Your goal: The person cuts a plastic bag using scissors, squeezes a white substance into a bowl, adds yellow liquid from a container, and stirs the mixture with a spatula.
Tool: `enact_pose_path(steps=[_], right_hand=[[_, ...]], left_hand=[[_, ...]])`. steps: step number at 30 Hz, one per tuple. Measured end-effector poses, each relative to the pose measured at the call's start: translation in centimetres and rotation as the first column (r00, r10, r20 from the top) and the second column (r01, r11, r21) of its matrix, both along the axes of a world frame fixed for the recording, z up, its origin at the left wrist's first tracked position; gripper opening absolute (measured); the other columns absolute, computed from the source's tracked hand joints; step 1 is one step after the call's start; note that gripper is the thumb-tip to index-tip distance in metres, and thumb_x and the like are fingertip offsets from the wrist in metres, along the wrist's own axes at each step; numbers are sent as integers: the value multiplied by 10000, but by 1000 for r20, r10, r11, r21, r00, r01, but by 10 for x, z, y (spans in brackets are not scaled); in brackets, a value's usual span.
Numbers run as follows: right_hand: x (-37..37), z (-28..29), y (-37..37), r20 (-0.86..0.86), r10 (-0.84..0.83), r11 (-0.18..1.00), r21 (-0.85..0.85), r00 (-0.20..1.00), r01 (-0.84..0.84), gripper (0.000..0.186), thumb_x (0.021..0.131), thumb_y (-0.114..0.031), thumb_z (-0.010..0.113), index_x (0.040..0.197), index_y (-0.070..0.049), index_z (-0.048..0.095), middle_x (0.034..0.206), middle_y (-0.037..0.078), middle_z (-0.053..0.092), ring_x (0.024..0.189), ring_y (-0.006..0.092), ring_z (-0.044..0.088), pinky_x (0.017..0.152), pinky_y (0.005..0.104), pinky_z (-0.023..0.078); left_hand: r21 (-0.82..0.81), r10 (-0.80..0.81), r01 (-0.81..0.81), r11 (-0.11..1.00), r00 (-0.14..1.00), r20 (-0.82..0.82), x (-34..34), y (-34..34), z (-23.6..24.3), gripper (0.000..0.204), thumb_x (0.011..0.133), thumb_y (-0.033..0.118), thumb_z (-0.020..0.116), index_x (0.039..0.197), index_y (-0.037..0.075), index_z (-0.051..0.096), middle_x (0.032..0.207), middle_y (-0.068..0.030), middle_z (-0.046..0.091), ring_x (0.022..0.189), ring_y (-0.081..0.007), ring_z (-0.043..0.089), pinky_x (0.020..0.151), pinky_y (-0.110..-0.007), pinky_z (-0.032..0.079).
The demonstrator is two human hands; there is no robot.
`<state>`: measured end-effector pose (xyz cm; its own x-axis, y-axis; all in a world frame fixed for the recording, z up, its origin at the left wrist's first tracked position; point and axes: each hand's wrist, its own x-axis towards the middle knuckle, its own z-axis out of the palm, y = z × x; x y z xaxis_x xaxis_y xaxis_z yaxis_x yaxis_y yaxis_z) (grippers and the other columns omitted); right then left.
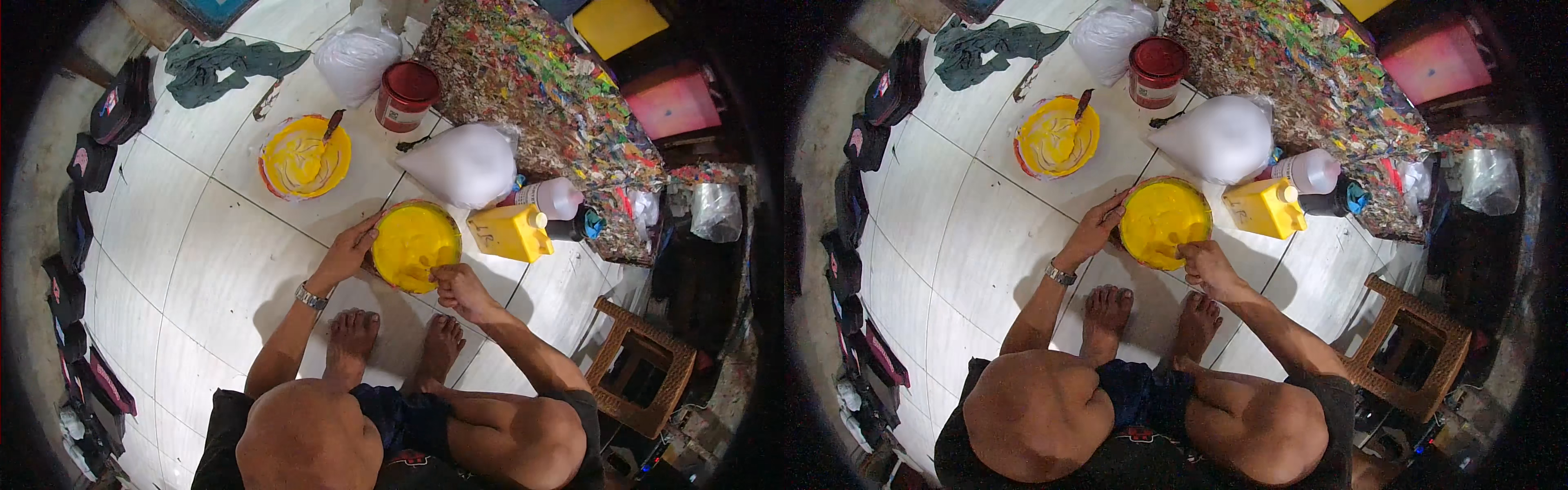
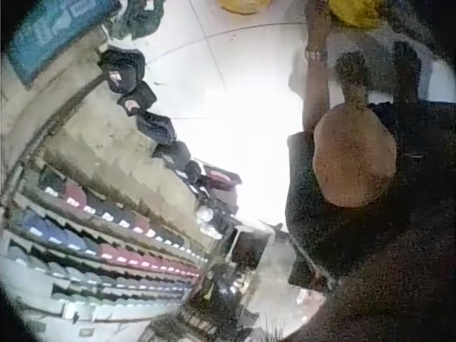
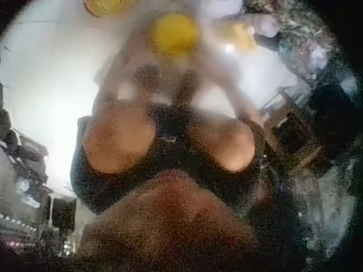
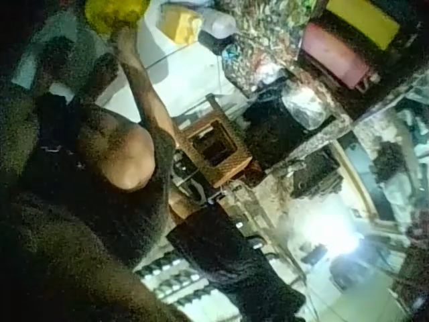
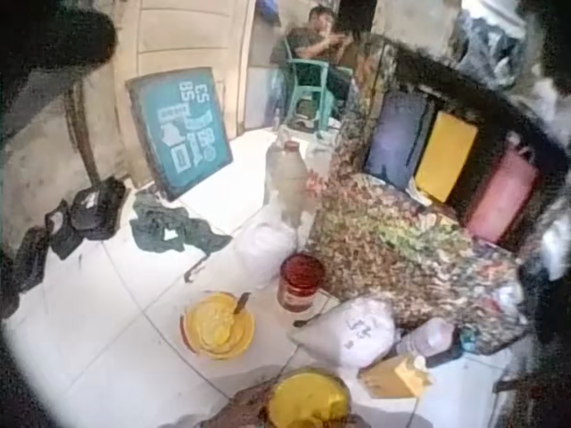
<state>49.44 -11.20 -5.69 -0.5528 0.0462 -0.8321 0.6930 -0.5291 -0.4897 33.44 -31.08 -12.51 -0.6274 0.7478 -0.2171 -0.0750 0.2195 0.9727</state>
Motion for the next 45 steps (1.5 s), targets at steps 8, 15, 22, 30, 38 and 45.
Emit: enact_pose_path(steps=[8,15,22,30,38,45], right_hand=[[-6,37,25,-49,606,408,876,794,-257,161,929,-110,567,891,25,646,596,103,482,570,216,542,540,346,443],[0,25,43,439,826,-355,892,353,-279,124,834,-25,526,940,38,544,818,265,627,749,400,631,647,463,502],[13,-6,2,94,732,181,928,674,-326,290,964,-160,507,810,80,564,658,269,609,621,442,618,574,486,469],[21,-21,15,-36,87,991,101,996,-83,296,960,-202,550,911,78,632,662,99,599,584,216,571,583,357,468],[7,31,25,27,626,265,933,779,-245,240,925,-169,570,814,40,608,753,240,646,690,391,643,634,463,491],[8,43,30,148,552,130,957,821,-260,224,903,-152,613,792,43,605,737,253,622,702,440,610,624,472,471]], left_hand=[[16,3,-3,1000,1000,5,0,-3,-6,456,1018,279,478,1412,51,466,1387,-136,539,1295,-227,484,1093,-340,343],[11,40,-41,999,997,72,6,0,-5,464,1019,285,476,1413,41,462,1395,-133,532,1294,-220,481,1094,-335,340],[59,86,-103,993,966,243,17,0,-15,491,1019,308,480,1414,17,452,1412,-139,515,1312,-215,458,1107,-331,317],[40,62,-74,996,964,260,15,-1,-7,492,1023,311,477,1424,29,441,1423,-124,505,1319,-204,446,1111,-320,308],[-80,295,-286,955,943,153,6,-25,-17,480,1010,345,500,1382,42,484,1179,-128,603,1019,-179,586,892,-309,472],[37,790,-799,600,600,127,-52,-66,-33,383,1005,337,447,1276,70,481,1073,-50,573,853,-156,576,735,-319,516]])
